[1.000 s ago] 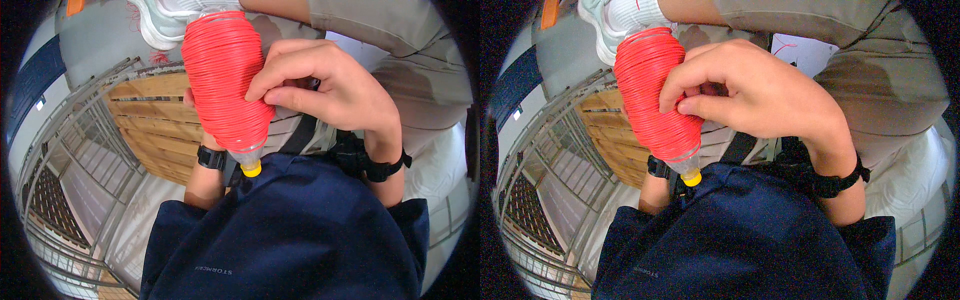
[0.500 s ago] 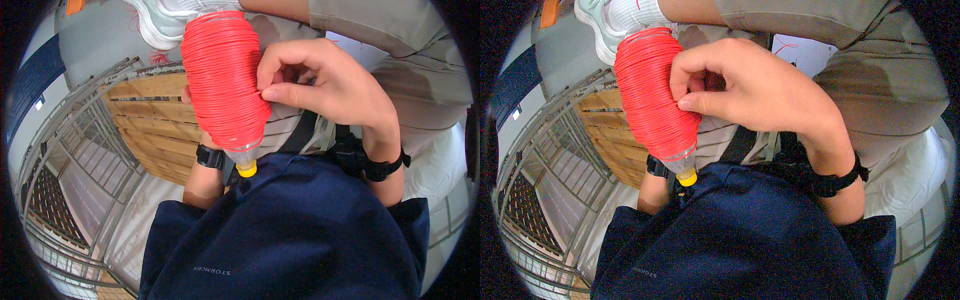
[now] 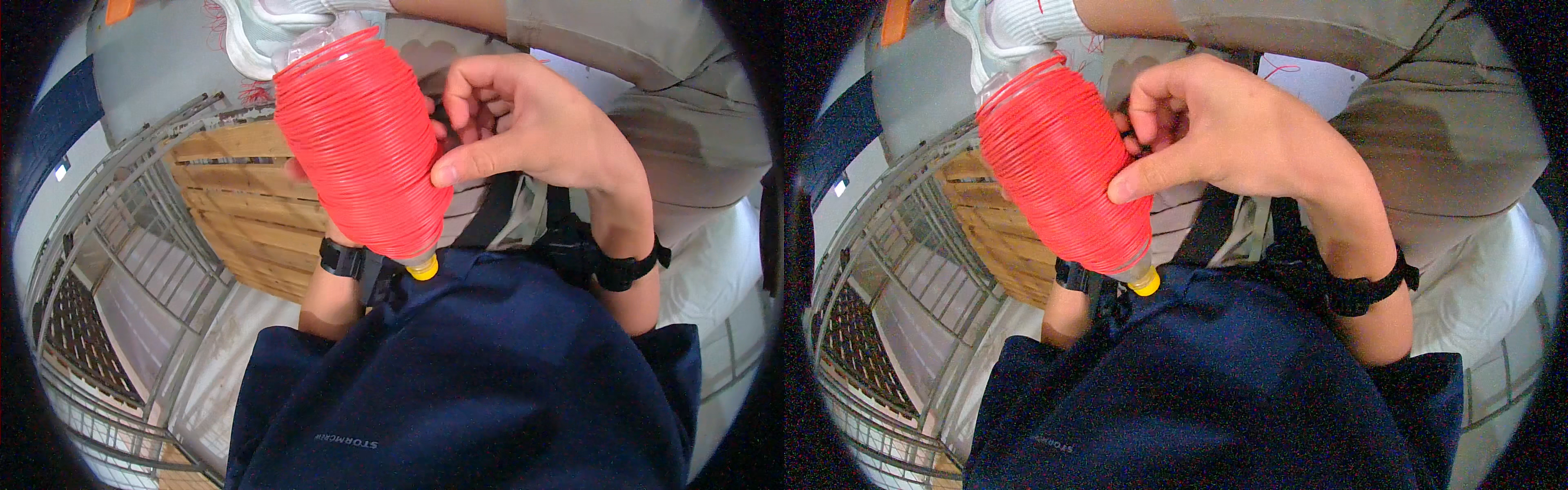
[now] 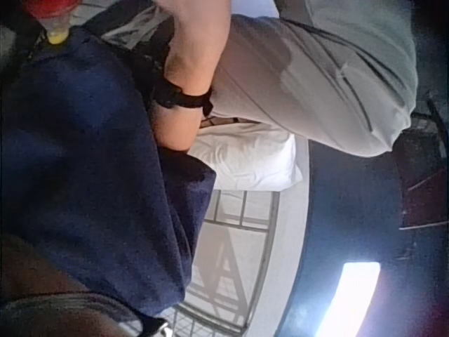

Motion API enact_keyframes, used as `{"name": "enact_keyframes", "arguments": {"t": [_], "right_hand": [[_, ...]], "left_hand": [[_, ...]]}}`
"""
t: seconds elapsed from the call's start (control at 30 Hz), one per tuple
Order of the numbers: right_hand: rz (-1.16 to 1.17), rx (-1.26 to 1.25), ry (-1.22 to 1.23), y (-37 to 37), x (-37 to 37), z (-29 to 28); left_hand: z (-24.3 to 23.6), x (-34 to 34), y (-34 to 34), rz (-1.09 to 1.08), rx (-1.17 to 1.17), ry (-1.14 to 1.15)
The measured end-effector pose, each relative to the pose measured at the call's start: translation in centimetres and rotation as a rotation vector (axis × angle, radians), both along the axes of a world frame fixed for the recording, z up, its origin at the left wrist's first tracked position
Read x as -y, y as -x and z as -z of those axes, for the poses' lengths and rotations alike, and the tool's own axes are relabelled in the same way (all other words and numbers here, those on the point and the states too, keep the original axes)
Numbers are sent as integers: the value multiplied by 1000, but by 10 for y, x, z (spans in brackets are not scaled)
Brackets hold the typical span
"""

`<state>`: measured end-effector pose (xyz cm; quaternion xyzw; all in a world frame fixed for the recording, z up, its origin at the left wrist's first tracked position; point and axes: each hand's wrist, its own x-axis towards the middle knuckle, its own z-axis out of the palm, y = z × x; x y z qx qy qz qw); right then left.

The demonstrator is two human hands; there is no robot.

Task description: The person winds a red wire around a plastic bottle by hand.

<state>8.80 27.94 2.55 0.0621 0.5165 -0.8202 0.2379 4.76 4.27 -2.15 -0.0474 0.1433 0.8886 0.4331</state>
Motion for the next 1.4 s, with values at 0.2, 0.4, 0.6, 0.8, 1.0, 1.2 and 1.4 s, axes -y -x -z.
{"name": "enact_keyframes", "arguments": {"t": [0.2,0.4,0.6,0.8,1.0,1.2,1.4], "right_hand": [[44,11,-26,-1,3,6],[24,-24,-13,1,3,0],[14,-101,54,1,-5,-9],[73,-279,-4,-2,1,-7],[69,-373,-158,-2,-3,-5],[148,-514,-276,1,-1,-3],[153,-597,-293,3,4,-1]], "left_hand": [[1,-1,0,-30,79,45],[2,0,0,-48,87,59],[-3,3,-5,-71,137,70],[-9,6,-11,-77,178,48],[-26,-8,-13,-114,275,-93],[-8,4,-10,-103,254,20],[-11,10,-14,-103,256,114]]}}
